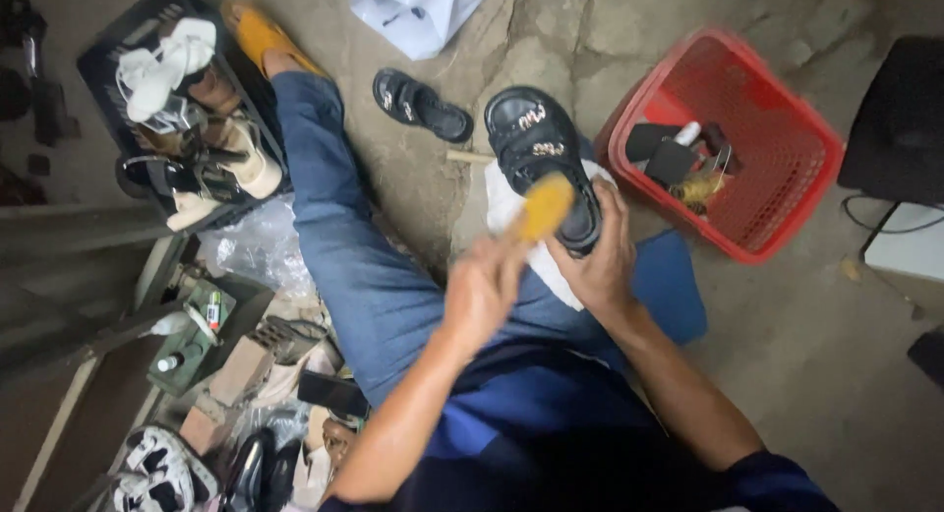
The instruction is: The person wipes a white high-heeled shoe with a white cloth, then picks up a black sandal and brushes it with a yellow brush. The person continues to clean the black sandal while seated on the floor.
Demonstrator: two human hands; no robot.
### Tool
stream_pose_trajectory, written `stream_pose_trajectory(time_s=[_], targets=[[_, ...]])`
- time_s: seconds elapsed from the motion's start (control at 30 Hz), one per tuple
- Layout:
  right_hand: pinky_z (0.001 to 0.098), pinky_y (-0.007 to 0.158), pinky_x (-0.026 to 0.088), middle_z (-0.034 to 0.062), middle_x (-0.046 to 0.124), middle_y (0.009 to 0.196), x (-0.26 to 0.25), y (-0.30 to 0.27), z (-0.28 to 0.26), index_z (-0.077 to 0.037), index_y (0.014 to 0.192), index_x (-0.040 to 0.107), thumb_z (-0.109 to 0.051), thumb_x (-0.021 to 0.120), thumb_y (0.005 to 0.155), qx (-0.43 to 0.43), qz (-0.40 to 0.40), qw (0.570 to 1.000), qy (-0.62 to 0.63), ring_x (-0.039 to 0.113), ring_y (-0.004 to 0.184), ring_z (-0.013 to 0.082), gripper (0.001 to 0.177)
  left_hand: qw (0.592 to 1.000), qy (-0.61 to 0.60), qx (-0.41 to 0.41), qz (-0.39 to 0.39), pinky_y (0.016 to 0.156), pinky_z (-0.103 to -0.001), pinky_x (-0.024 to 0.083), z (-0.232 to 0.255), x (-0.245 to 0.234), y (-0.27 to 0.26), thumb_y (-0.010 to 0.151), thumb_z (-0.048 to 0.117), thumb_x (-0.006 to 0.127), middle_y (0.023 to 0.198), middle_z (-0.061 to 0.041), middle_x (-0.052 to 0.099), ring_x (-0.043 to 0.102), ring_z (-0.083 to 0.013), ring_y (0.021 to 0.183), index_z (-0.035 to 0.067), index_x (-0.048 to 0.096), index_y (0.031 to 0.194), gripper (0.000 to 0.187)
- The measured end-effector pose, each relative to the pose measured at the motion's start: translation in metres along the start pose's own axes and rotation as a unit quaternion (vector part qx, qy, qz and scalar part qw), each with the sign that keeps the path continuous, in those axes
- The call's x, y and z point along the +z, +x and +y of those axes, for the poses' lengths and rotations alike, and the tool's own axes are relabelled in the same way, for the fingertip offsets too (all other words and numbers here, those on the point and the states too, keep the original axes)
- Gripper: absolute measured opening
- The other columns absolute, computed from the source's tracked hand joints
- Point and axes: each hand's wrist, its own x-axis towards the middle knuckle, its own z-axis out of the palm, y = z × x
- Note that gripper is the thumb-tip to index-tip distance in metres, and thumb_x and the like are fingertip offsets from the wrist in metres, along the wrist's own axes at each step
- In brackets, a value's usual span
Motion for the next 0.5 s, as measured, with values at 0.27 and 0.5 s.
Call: stream_pose_trajectory(time_s=[0.27,0.5], targets=[[0.0507,0.107,0.048,0.0238,0.059,0.137,-0.005,-0.002,0.006,0.003,0.141,0.052,-0.010,0.095,0.069,0.000,0.012,1.000,0.006,0.060,0.127,0.0446,0.085,0.992,-0.097,-0.053,0.059,0.070,-0.042,0.061,0.012,-0.010,-0.034,0.089,0.023,0.081,0.090,-0.016,0.078,0.076,-0.0382,0.086,0.012,0.082,0.103,0.018],[0.0500,0.110,0.045,0.0261,0.061,0.133,-0.020,-0.002,-0.019,0.002,0.143,0.052,-0.014,0.094,0.071,0.091,0.031,0.992,0.087,0.060,0.127,0.0453,0.085,0.934,-0.145,-0.322,0.063,0.096,-0.049,0.054,-0.020,-0.014,-0.033,0.073,0.031,0.091,0.110,-0.032,0.072,0.070,-0.0380,0.105,0.003,0.050,0.149,0.091]])
